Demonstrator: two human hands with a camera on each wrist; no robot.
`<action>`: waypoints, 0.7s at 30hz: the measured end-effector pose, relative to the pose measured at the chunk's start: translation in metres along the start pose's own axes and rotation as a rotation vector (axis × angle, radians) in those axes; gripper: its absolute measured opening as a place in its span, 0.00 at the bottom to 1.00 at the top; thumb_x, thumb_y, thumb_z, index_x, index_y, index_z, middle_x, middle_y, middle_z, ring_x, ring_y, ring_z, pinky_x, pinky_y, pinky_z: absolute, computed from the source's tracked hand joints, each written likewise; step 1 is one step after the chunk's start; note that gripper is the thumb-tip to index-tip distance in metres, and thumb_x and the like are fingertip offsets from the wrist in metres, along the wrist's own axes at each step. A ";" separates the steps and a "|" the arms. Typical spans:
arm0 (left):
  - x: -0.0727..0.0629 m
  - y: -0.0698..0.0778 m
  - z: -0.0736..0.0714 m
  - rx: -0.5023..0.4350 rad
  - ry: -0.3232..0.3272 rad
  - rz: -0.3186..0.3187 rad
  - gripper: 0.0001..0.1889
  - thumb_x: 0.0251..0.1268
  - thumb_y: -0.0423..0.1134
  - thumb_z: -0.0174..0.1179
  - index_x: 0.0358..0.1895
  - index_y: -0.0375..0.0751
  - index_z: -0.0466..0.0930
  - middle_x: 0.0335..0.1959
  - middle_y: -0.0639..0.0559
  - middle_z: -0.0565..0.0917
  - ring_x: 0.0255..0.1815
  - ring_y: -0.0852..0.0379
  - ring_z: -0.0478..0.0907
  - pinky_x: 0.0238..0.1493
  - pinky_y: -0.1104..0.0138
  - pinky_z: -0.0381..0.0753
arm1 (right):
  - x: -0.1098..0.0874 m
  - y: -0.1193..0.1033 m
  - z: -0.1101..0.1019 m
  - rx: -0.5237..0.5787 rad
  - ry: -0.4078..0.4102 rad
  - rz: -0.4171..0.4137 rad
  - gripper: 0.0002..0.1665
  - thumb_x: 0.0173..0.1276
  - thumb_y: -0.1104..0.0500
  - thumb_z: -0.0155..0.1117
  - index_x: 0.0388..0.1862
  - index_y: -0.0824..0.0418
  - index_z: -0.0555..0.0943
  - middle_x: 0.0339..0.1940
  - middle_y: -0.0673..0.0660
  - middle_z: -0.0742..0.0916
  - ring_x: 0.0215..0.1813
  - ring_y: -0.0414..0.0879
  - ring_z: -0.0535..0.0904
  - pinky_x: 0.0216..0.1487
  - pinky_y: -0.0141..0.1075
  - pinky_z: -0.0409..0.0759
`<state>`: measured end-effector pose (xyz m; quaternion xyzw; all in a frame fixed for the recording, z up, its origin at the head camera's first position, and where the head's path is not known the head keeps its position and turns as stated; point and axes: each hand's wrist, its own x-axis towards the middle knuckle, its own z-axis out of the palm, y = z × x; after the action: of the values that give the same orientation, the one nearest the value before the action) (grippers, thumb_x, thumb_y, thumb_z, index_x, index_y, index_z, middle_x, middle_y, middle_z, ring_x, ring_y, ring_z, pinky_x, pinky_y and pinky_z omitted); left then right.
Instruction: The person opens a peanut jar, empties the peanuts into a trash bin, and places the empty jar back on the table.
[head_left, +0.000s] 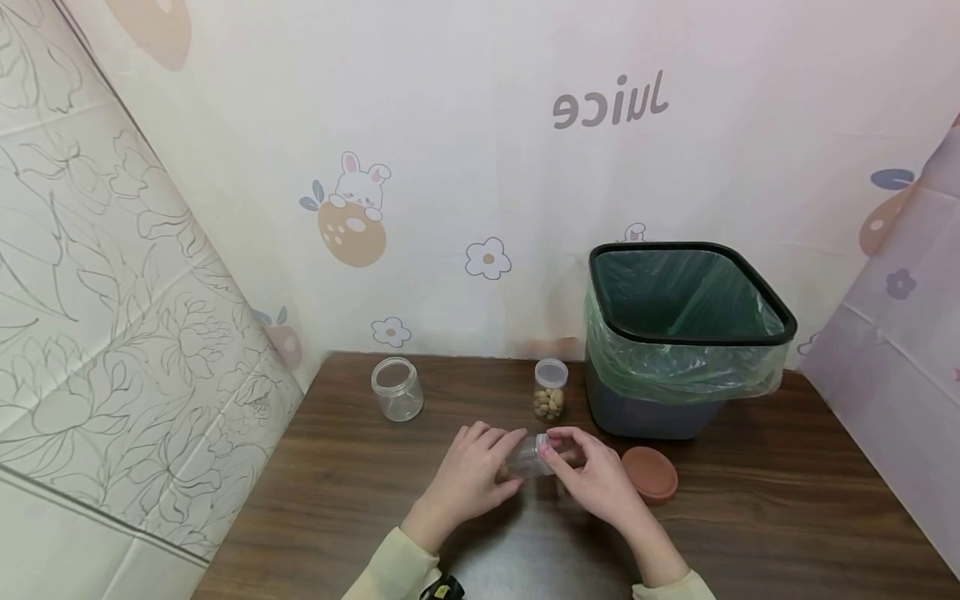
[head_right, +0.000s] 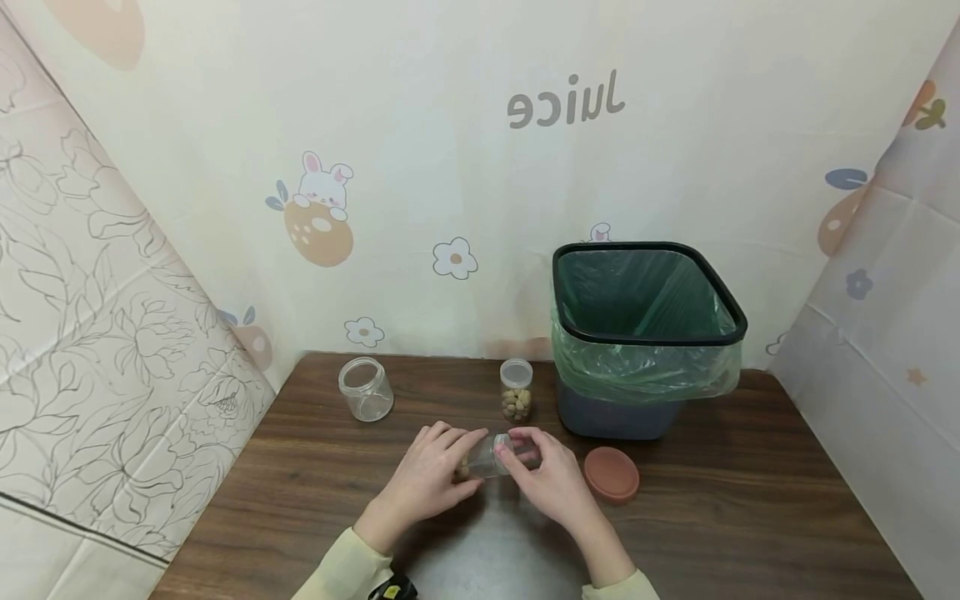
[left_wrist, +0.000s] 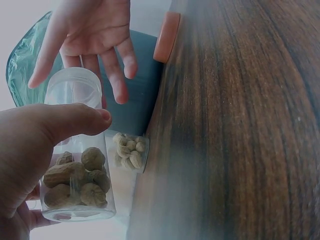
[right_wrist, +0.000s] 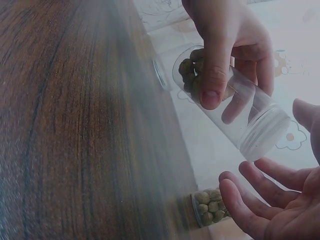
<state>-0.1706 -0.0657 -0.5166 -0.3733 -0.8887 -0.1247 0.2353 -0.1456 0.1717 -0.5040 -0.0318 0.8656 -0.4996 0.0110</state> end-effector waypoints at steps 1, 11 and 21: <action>0.000 0.000 0.000 -0.001 -0.003 -0.002 0.38 0.54 0.54 0.85 0.69 0.49 0.84 0.50 0.55 0.89 0.50 0.54 0.81 0.51 0.55 0.81 | 0.000 0.000 0.000 -0.002 -0.001 0.001 0.27 0.77 0.38 0.72 0.64 0.53 0.86 0.53 0.50 0.90 0.49 0.41 0.88 0.43 0.34 0.86; 0.001 0.000 0.000 0.011 -0.014 -0.002 0.38 0.55 0.55 0.84 0.70 0.50 0.84 0.51 0.56 0.90 0.50 0.55 0.81 0.50 0.58 0.80 | 0.000 0.001 0.000 0.002 -0.021 0.000 0.26 0.76 0.37 0.73 0.62 0.52 0.86 0.51 0.49 0.90 0.49 0.40 0.89 0.44 0.35 0.86; 0.001 0.001 -0.002 -0.003 -0.016 -0.002 0.38 0.55 0.54 0.84 0.69 0.50 0.84 0.51 0.55 0.89 0.50 0.54 0.81 0.51 0.56 0.80 | 0.000 0.001 0.000 0.038 -0.036 -0.009 0.25 0.76 0.42 0.75 0.63 0.53 0.86 0.53 0.52 0.89 0.50 0.42 0.89 0.41 0.34 0.87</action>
<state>-0.1701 -0.0655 -0.5147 -0.3736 -0.8907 -0.1234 0.2277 -0.1455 0.1726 -0.5049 -0.0445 0.8555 -0.5152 0.0251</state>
